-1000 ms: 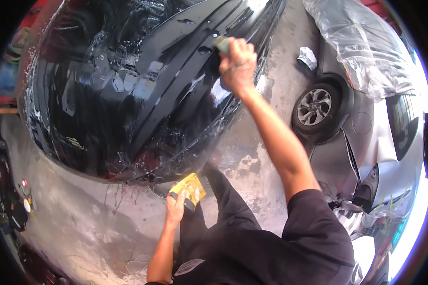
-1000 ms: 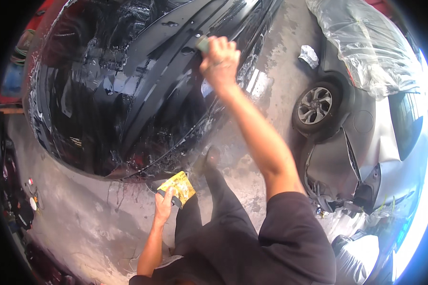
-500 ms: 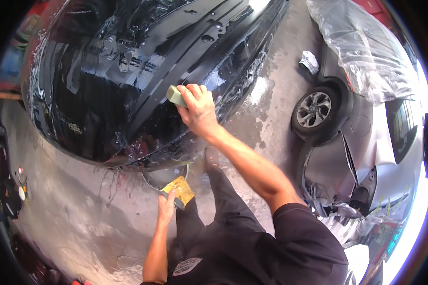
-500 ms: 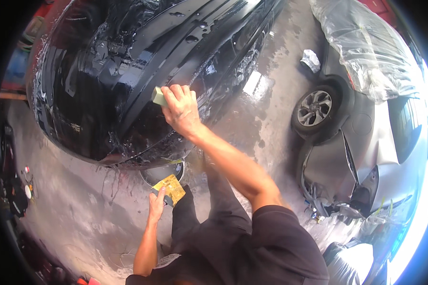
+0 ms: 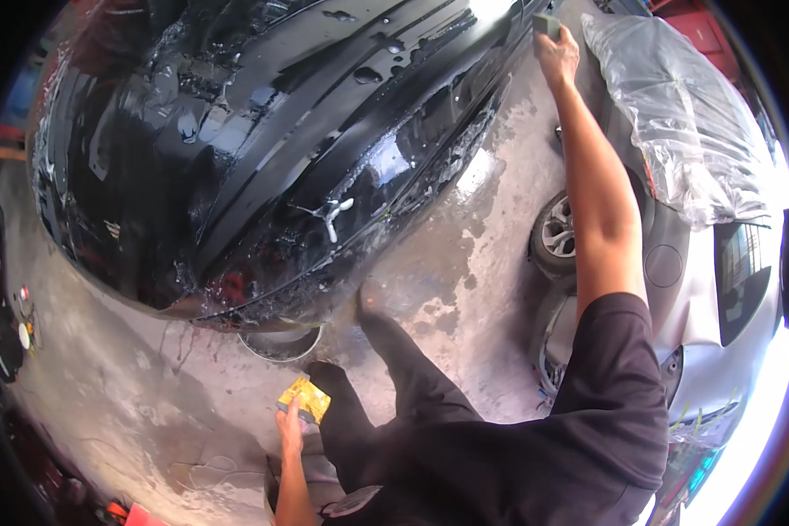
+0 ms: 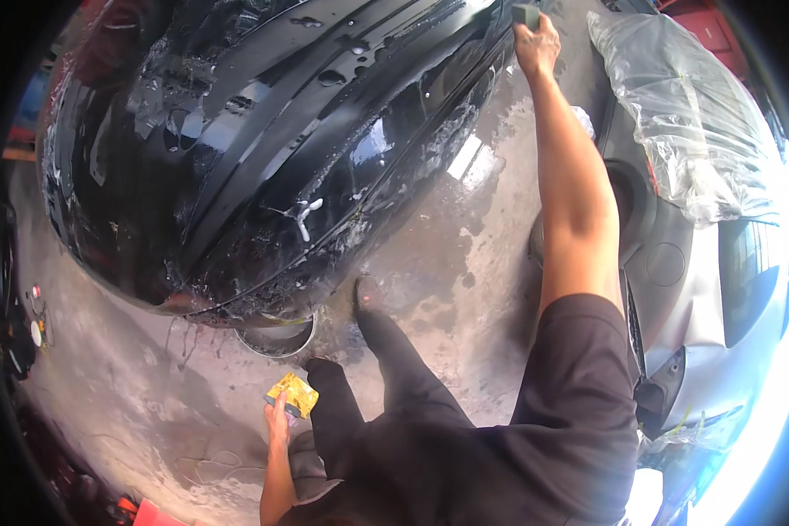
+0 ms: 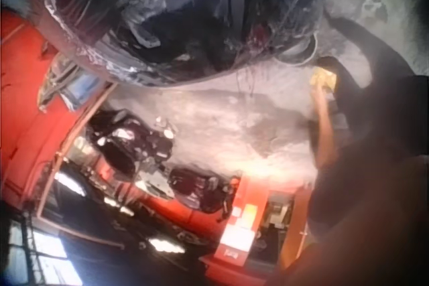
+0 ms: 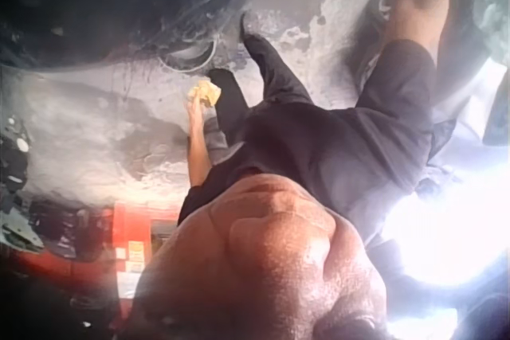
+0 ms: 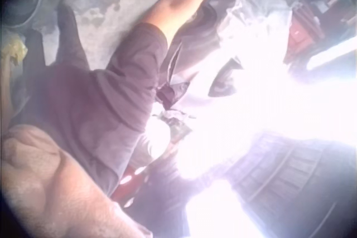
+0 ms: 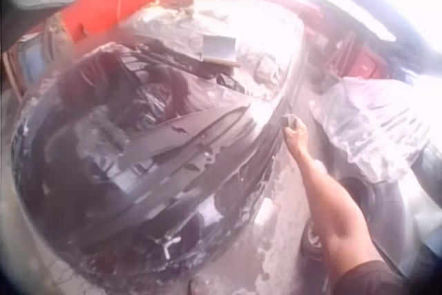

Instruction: The person scrubs the hood of a black car with a yellow sponge and a purple cloth. They repeatedly wipe the surface, occasionally dipping the sponge into a bucket of water to rinse it. The person works methodically across the hood, ensuring the surface is thoroughly cleaned.

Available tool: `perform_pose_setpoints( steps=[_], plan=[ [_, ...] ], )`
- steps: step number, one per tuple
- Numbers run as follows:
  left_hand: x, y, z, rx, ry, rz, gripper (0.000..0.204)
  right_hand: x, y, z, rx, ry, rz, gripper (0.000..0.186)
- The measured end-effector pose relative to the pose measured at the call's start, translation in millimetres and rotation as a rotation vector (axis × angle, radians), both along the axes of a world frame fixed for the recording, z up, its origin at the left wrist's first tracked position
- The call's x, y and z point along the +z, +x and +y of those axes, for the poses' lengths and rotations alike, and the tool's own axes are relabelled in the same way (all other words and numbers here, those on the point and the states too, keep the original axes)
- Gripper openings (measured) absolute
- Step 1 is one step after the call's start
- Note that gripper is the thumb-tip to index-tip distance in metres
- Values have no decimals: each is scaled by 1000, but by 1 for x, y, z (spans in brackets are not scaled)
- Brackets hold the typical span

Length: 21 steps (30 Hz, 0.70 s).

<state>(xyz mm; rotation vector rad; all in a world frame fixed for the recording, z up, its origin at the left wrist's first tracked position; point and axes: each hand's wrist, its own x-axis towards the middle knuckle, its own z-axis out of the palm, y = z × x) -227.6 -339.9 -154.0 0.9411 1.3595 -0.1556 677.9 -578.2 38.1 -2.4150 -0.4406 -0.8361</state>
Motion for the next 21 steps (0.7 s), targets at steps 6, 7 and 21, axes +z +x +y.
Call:
perform_pose_setpoints(
  steps=[6,7,21],
  plan=[
    [-16,-22,13,-35,-36,-30,43,-21,-69,67,193,159,16,44],
    [-17,-18,17,-58,-41,-44,44,-14,-94,79,192,137,-11,40],
    [7,60,87,-275,181,-231,37,-57,-449,226,359,-104,27,55]
  ],
)
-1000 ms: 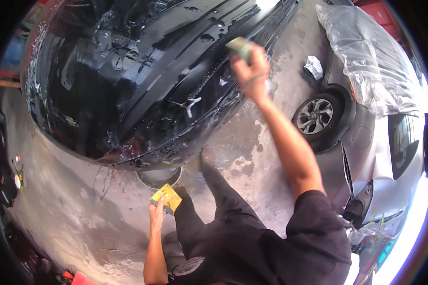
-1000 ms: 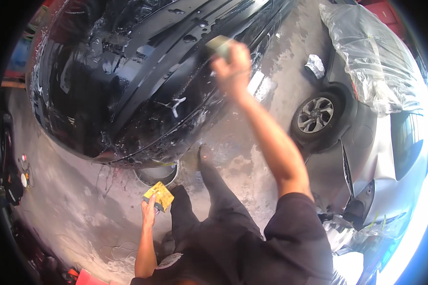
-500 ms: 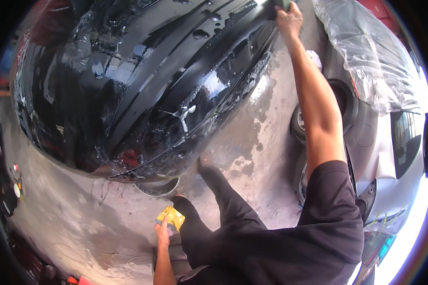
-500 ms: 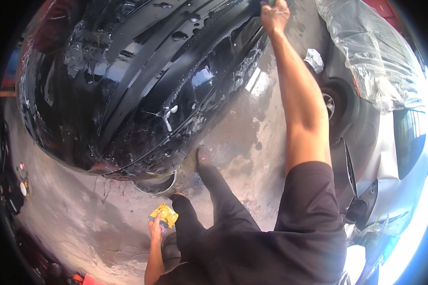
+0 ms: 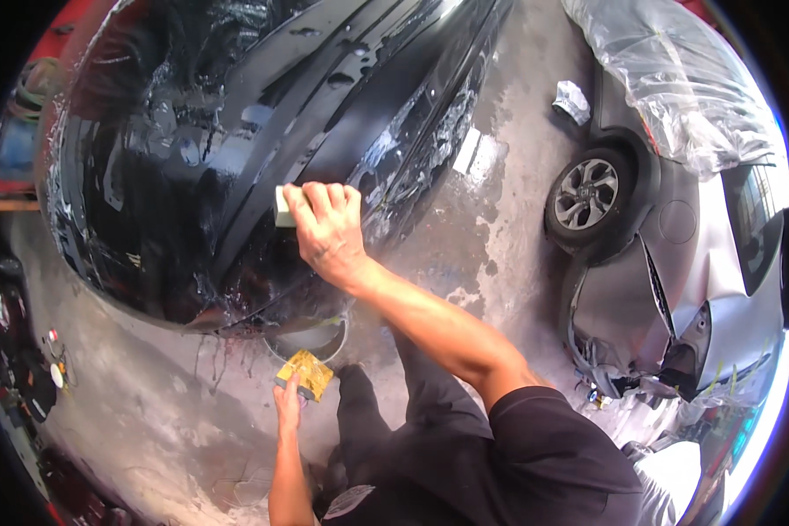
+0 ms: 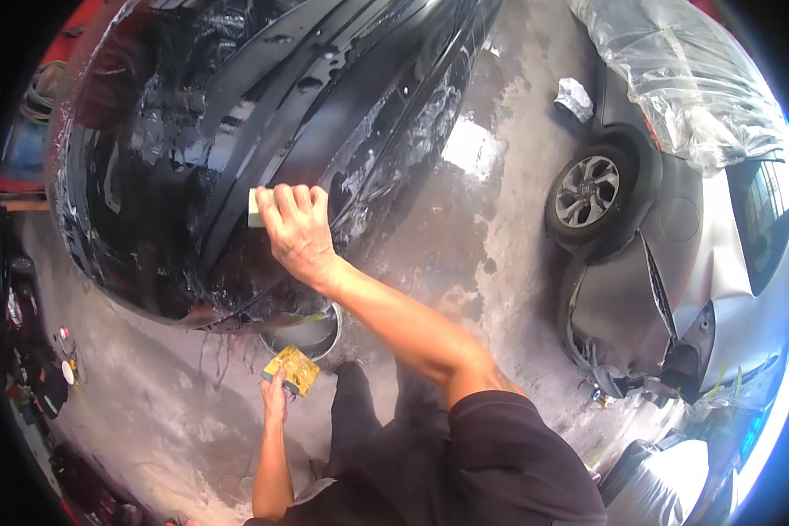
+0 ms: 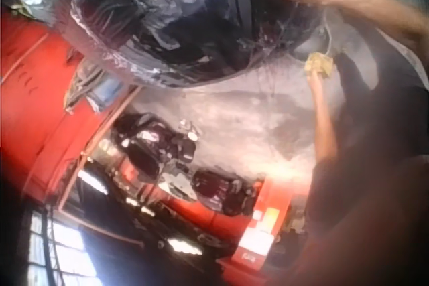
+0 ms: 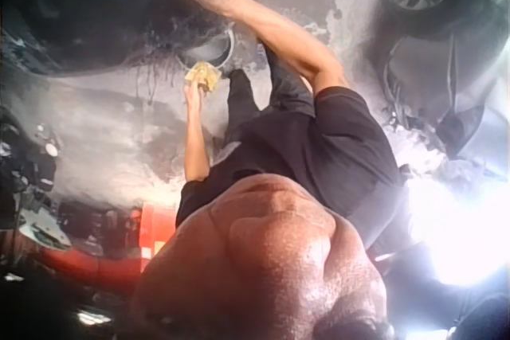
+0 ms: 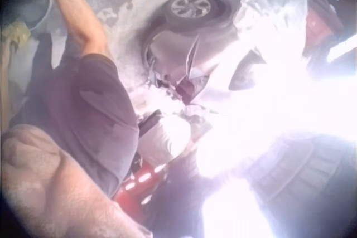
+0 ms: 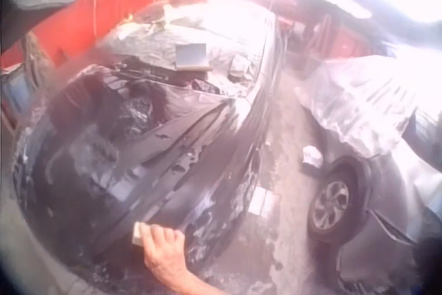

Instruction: The person scrubs the hood of a black car with a yellow sponge and a purple cloth. They repeatedly wipe the surface, occasionally dipping the sponge into a bucket of water to rinse it. The person works methodically across the hood, ensuring the surface is thoroughly cleaned.

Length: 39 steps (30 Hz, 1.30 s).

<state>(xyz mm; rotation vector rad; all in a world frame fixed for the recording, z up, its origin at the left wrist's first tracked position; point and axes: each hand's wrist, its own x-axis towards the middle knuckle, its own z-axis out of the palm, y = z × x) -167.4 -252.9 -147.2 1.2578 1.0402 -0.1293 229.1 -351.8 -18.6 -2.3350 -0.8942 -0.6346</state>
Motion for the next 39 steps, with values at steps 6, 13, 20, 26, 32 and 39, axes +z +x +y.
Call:
perform_pose_setpoints(
  steps=[6,13,20,26,32,39],
  plan=[
    [-25,-36,-32,186,-33,84,38,23,145,-87,92,167,82,46],
    [-43,-68,-61,216,-47,204,43,79,465,-190,-348,-116,-260,50],
    [-44,-85,-88,375,-100,289,45,101,517,-162,-139,-258,-258,34],
    [-93,-76,-90,386,-214,181,48,93,519,-180,-107,-345,-414,43],
    [-98,-93,-54,410,-234,145,47,86,361,-117,-65,-347,-214,41],
    [-118,-140,-3,353,-250,102,56,40,141,-11,-62,-272,-238,56]
  ],
)
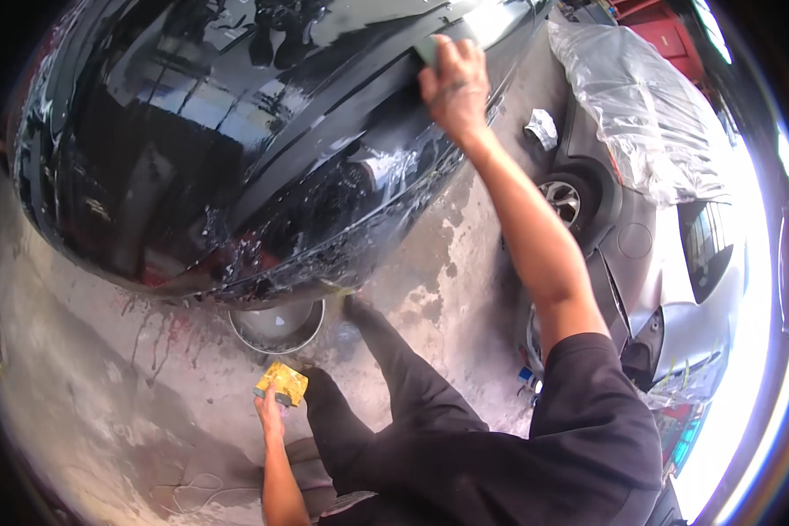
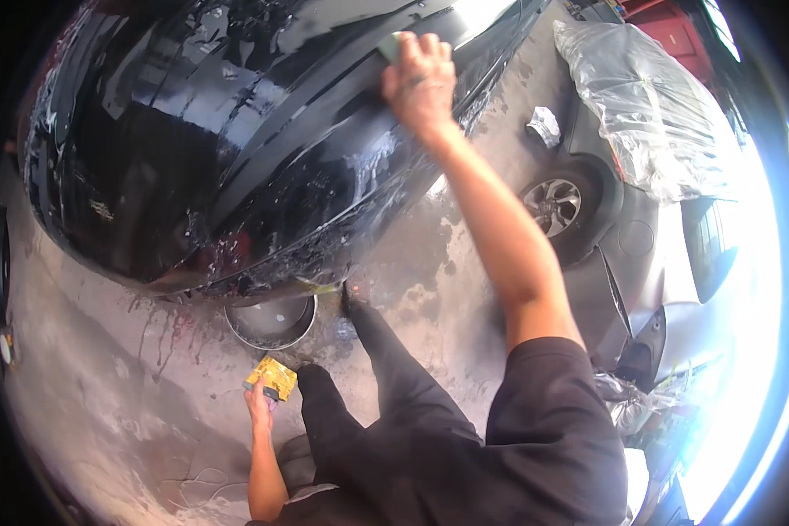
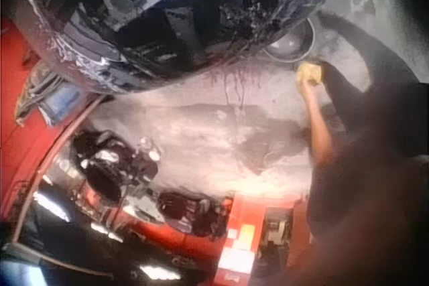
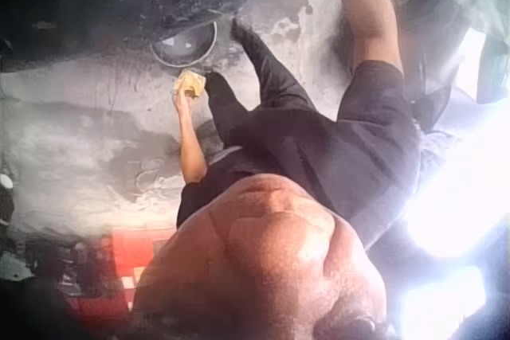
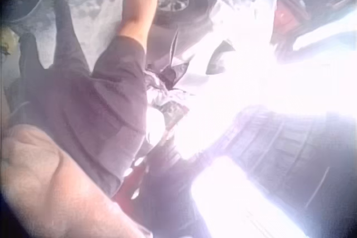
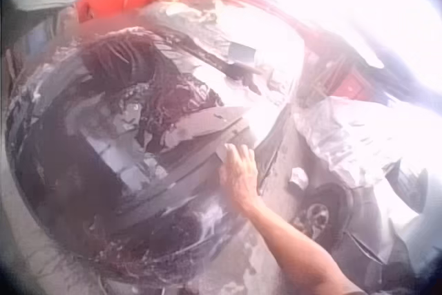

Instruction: The person scrubs the hood of a black car with a yellow sponge and a purple cloth. They repeatedly wipe the surface, occasionally dipping the sponge into a bucket of water to rinse it. The person works methodically across the hood, ensuring the surface is thoroughly cleaned.

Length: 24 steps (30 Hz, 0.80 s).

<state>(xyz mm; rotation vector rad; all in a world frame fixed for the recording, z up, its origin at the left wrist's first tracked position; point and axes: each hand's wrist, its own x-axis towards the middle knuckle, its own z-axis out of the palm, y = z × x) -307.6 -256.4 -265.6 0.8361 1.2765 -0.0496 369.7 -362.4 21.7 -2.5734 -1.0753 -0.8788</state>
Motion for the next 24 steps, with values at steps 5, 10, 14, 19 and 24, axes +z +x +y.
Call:
perform_pose_setpoints(
  steps=[5,10,14,19,24],
  plan=[
    [-1,-11,24,66,42,30,51,-20,-142,72,60,19,104,63],
    [-5,-32,35,71,19,-18,48,-78,-283,144,250,21,196,62],
    [5,-35,27,101,54,18,49,-103,-344,172,391,141,336,59],
    [10,-54,11,179,62,57,54,-57,-245,73,433,316,365,41],
    [-5,-54,0,112,53,59,52,-1,11,-88,-72,202,15,36]
  ],
)
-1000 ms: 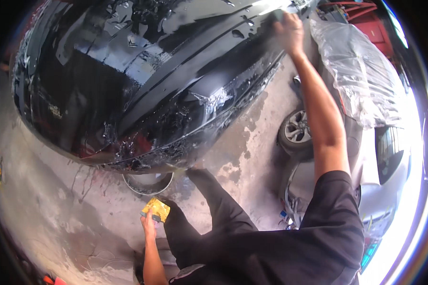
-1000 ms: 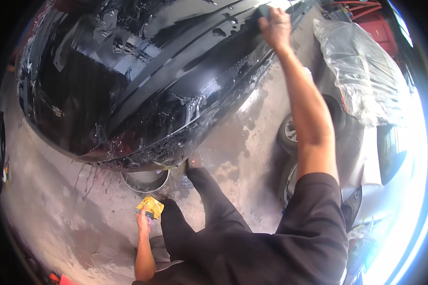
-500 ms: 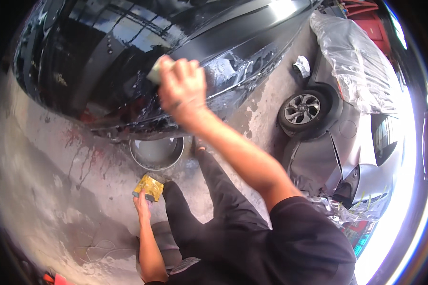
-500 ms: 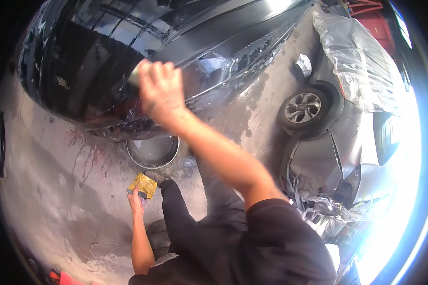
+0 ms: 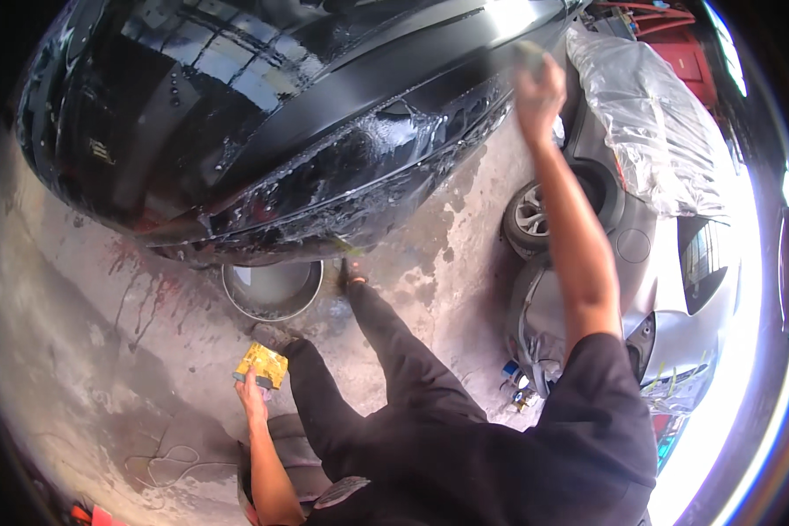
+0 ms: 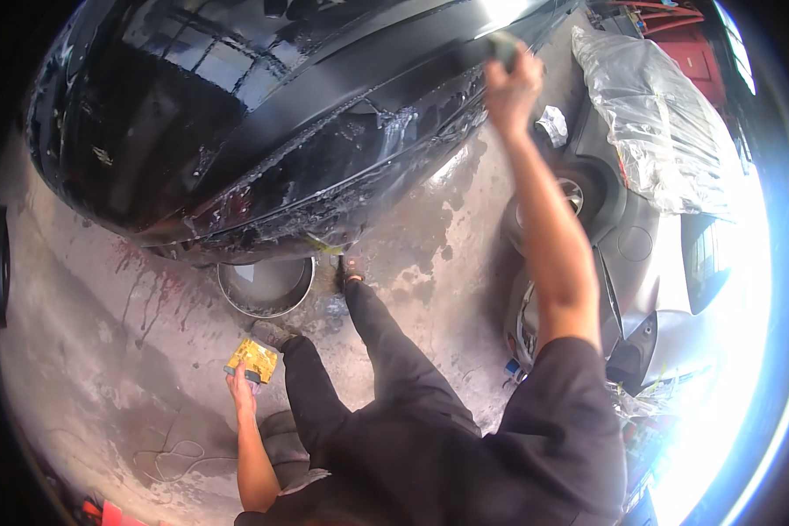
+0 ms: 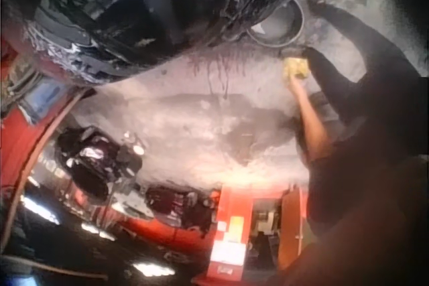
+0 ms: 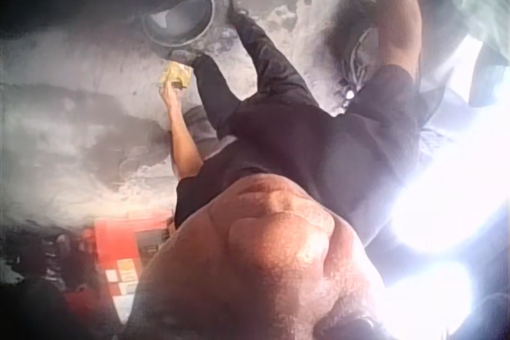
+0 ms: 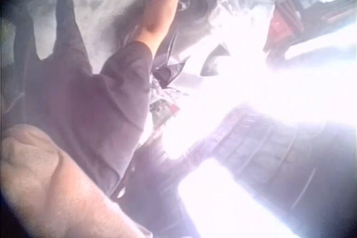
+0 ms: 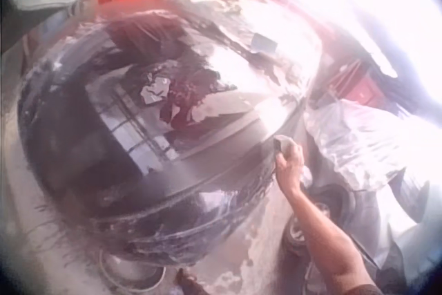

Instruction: The person scrubs the hood of a black car with a yellow sponge and a purple cloth. They repeatedly wipe the surface, occasionally dipping the sponge into a bucket of water to rinse it. The person works methodically across the hood, ensuring the surface is thoroughly cleaned.

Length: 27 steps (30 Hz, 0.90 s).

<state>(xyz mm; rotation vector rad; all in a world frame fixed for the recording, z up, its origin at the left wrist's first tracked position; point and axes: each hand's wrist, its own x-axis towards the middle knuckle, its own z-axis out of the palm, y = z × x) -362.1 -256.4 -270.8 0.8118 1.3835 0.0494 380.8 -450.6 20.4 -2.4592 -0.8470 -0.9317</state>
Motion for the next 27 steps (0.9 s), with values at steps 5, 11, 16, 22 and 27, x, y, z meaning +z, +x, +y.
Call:
perform_pose_setpoints(
  steps=[5,11,16,22,27],
  plan=[
    [1,10,-5,23,-17,54,48,32,165,-59,-208,-160,139,45],
    [-5,3,-11,-35,-65,0,46,-19,48,-2,53,5,-38,29],
    [-15,23,-12,-8,-113,-3,46,-43,-113,96,171,21,64,58],
    [-36,12,11,-19,-82,-28,54,-92,-266,186,342,62,74,74],
    [-26,-1,34,-18,7,26,56,-116,-334,226,475,32,183,79]
  ],
)
